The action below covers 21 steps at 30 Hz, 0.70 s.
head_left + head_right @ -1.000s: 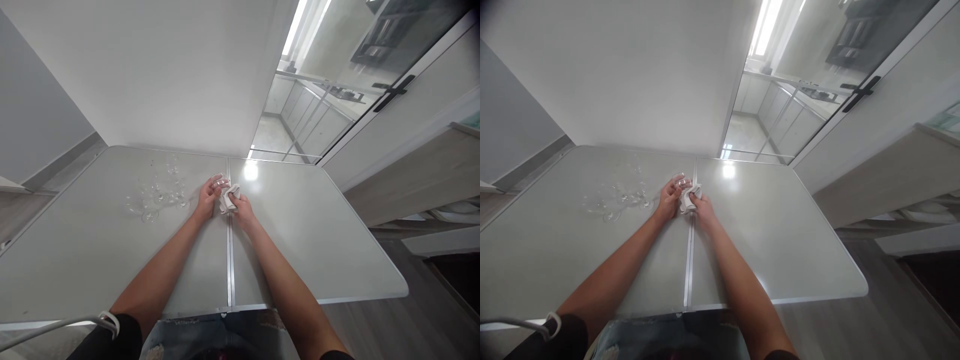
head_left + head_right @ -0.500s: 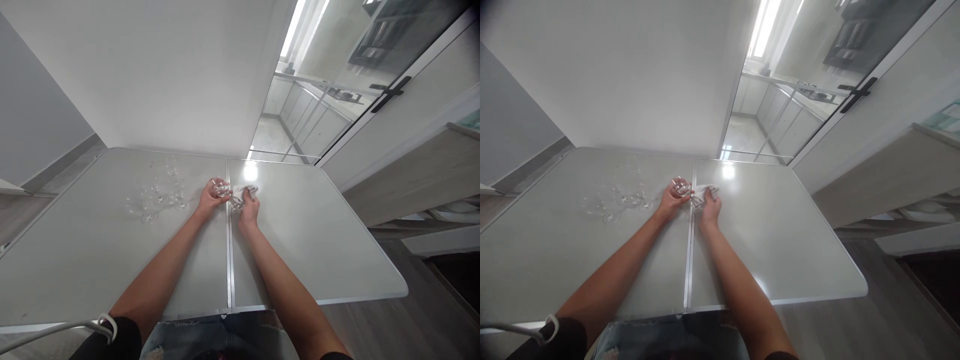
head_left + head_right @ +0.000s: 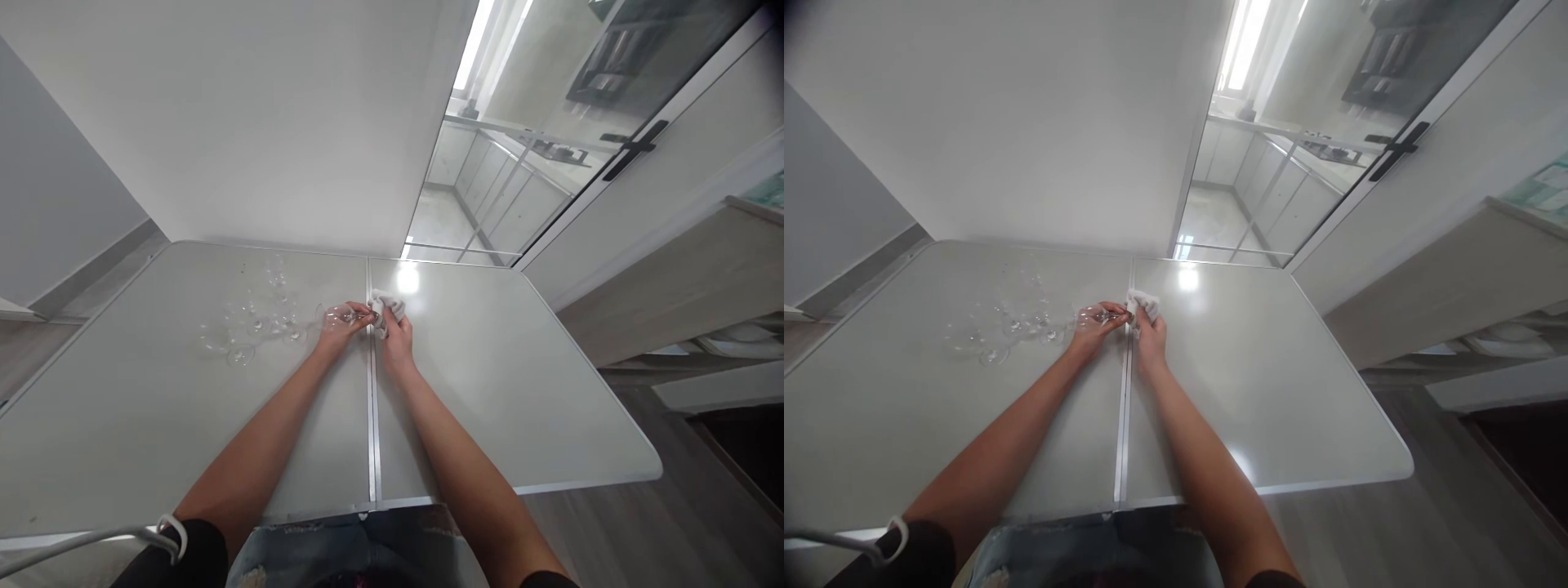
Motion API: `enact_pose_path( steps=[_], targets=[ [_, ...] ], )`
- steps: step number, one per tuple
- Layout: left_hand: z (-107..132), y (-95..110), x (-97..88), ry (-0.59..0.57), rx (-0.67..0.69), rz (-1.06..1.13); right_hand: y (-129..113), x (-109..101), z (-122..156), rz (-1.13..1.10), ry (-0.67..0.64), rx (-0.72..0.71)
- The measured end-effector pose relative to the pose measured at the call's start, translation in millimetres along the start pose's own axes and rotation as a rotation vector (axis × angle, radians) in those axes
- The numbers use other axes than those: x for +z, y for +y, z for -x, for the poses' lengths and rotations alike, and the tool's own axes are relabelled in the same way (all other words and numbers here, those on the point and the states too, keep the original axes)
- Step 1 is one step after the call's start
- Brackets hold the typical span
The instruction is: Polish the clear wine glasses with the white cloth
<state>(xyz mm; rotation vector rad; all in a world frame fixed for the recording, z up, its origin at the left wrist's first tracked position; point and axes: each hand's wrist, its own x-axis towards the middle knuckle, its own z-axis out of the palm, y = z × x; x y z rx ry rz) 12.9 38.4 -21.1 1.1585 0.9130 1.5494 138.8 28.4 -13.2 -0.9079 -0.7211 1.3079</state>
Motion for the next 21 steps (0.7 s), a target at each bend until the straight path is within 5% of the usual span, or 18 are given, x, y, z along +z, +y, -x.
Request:
enact_pose_path(
  steps=[3,7,14,19,21],
  targets=[
    [-1,3,0.3,0.071,0.039,0.009,-6,-4,-1,0.090,0.034,-0.004],
    [-1,8,0.6,0.178,0.092,0.038,-16,-3,3,0.126,-0.165,-0.038],
    [0,6,1.7,0.021,0.027,0.074,-17,2,1,-0.037,-0.137,0.019],
    [-3,6,-0.8,0.192,0.080,0.097,-18,1,2,0.009,-0.198,0.043],
    [-2,6,-0.2,0.161,0.059,0.093,-20,0,1,0.000,-0.185,-0.009]
  ],
)
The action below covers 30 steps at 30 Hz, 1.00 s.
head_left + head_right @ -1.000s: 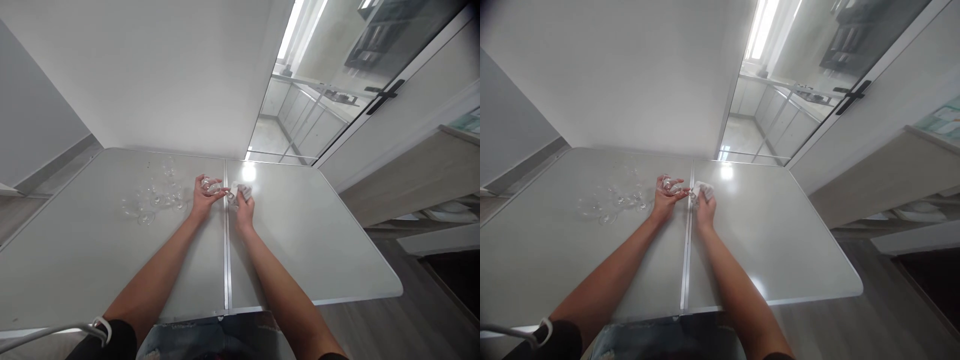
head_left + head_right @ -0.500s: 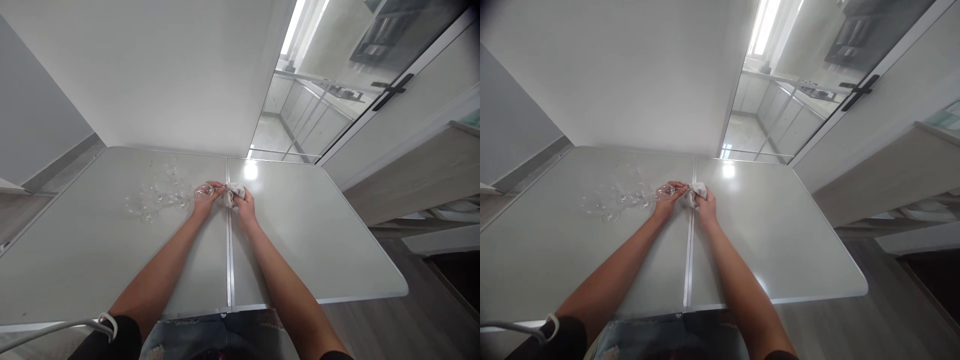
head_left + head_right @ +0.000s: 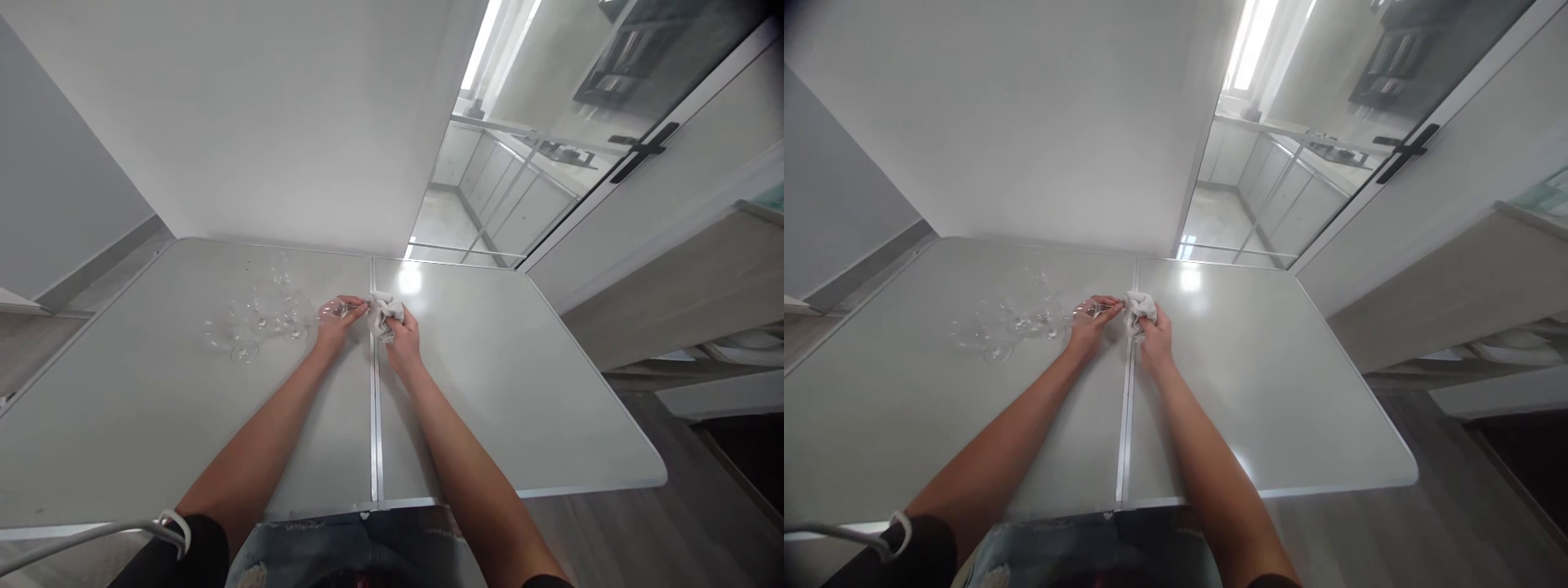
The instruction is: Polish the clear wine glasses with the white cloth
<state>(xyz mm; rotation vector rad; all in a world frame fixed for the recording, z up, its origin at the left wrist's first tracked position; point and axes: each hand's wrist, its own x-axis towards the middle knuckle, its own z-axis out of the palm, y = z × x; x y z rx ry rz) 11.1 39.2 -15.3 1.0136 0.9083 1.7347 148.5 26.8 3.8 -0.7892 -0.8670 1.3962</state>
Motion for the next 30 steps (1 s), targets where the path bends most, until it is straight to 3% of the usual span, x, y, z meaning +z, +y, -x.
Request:
enact_pose_path(
  steps=[5,11,15,19,24,27,30],
  targets=[
    [3.8,1.2,3.2,-0.140,-0.037,-0.010,-2.4,-3.5,-3.2,0.032,0.040,0.019],
    [3.5,2.0,2.9,-0.114,-0.020,-0.007,-7.2,-1.2,-0.7,0.034,0.092,-0.057],
    [3.8,2.0,2.8,-0.145,-0.024,-0.033,-4.5,-1.4,-1.2,0.047,0.073,-0.018],
    [4.4,3.7,2.7,-0.086,0.026,-0.032,-2.6,-4.2,-0.7,0.094,0.063,-0.024],
    [4.4,3.9,2.9,-0.152,-0.012,-0.026,-2.0,-3.9,-1.1,0.048,0.069,-0.016],
    [3.4,4.6,3.1,-0.096,0.017,-0.018,-0.3,-4.6,-1.0,0.142,0.051,0.020],
    [3.2,5.5,3.9,-0.058,0.026,-0.015,-1.1,-6.6,-0.6,0.171,0.076,-0.032]
  ],
)
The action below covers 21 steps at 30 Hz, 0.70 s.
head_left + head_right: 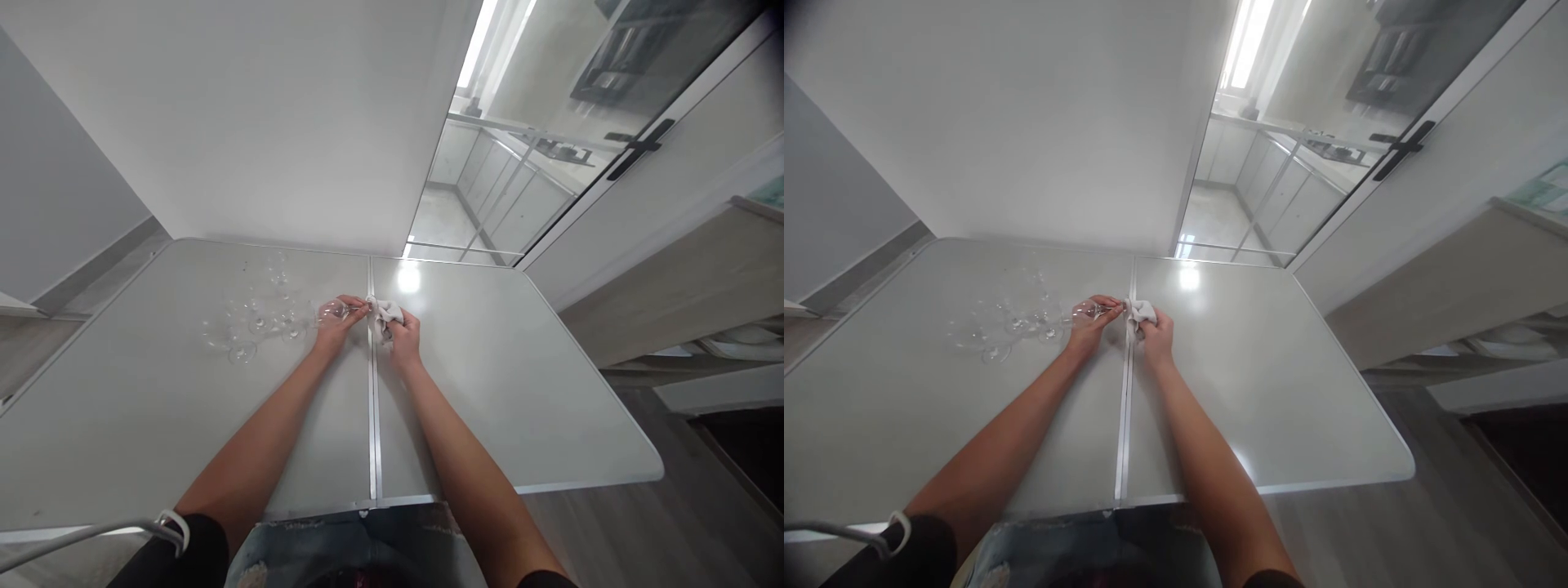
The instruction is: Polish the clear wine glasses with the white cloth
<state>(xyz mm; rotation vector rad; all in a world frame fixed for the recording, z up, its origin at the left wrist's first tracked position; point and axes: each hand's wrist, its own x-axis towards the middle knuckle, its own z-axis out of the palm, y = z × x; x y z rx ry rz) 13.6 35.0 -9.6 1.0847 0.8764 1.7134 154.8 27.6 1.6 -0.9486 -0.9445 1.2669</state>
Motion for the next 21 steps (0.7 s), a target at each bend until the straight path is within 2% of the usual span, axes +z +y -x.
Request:
enact_pose_path(
  steps=[4,7,10,17,21],
  targets=[
    [1,0,1.2,-0.110,-0.057,-0.025,0,-1,-2,-0.040,0.020,-0.029],
    [0,0,0.3,-0.061,-0.021,-0.015,4,-1,-3,0.035,0.009,0.023],
    [-1,-1,-1.4,-0.002,-0.006,-0.015,4,-1,-1,0.051,-0.002,0.006],
    [0,-7,-1.1,-0.033,-0.131,-0.101,-19,-9,1,0.091,0.041,-0.215],
    [-1,-10,-1.3,-0.072,-0.146,-0.131,-26,-15,2,0.166,-0.032,-0.204]
  ],
)
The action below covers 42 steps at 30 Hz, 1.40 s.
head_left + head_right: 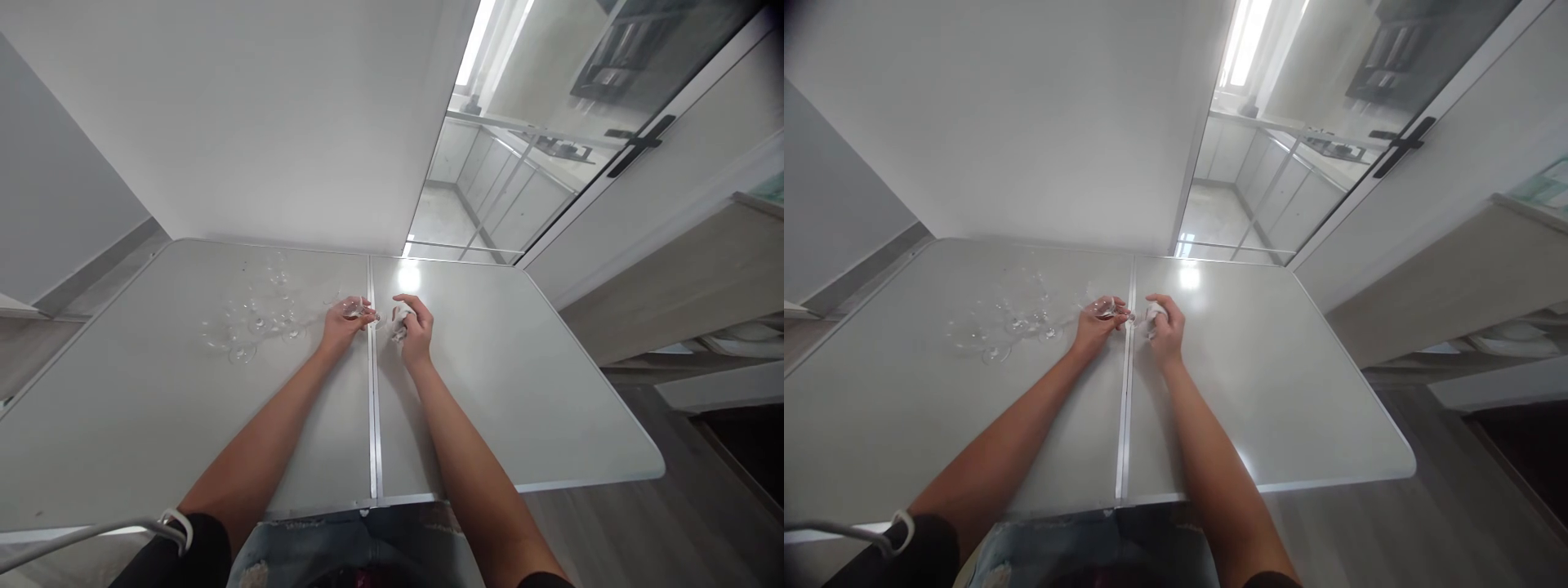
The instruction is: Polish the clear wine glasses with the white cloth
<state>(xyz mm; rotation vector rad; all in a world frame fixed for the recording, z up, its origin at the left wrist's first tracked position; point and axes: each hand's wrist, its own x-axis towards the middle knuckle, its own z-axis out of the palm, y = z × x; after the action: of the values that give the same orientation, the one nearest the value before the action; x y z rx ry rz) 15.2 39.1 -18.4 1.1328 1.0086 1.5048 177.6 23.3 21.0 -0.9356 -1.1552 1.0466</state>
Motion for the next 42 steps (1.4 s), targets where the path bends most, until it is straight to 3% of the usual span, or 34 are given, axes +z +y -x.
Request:
enact_pose_path(
  steps=[5,8,16,21,23,27,33,42],
  targets=[
    [-4,-7,-5.5,-0.020,0.059,-0.090,-2,-4,1,0.348,-0.226,-0.101],
    [-5,-12,-8.5,-0.005,0.084,-0.138,1,-1,3,0.384,-0.318,-0.090],
    [-3,-21,-5.8,-0.138,0.194,-0.214,16,14,4,0.348,-0.244,0.026],
    [-2,-18,-3.2,-0.228,0.215,-0.291,21,14,3,0.357,-0.130,0.036],
    [-1,-13,-2.6,-0.235,0.208,-0.300,20,6,-2,0.420,-0.057,0.008],
    [3,-3,-1.8,-0.139,0.163,-0.289,19,-26,-22,0.574,0.159,-0.016],
    [5,2,-0.1,-0.148,0.124,-0.316,26,-80,-45,0.746,0.303,0.150],
    [4,0,-1.6,-0.130,0.106,-0.305,39,-94,-51,0.776,0.346,0.180]
  ],
)
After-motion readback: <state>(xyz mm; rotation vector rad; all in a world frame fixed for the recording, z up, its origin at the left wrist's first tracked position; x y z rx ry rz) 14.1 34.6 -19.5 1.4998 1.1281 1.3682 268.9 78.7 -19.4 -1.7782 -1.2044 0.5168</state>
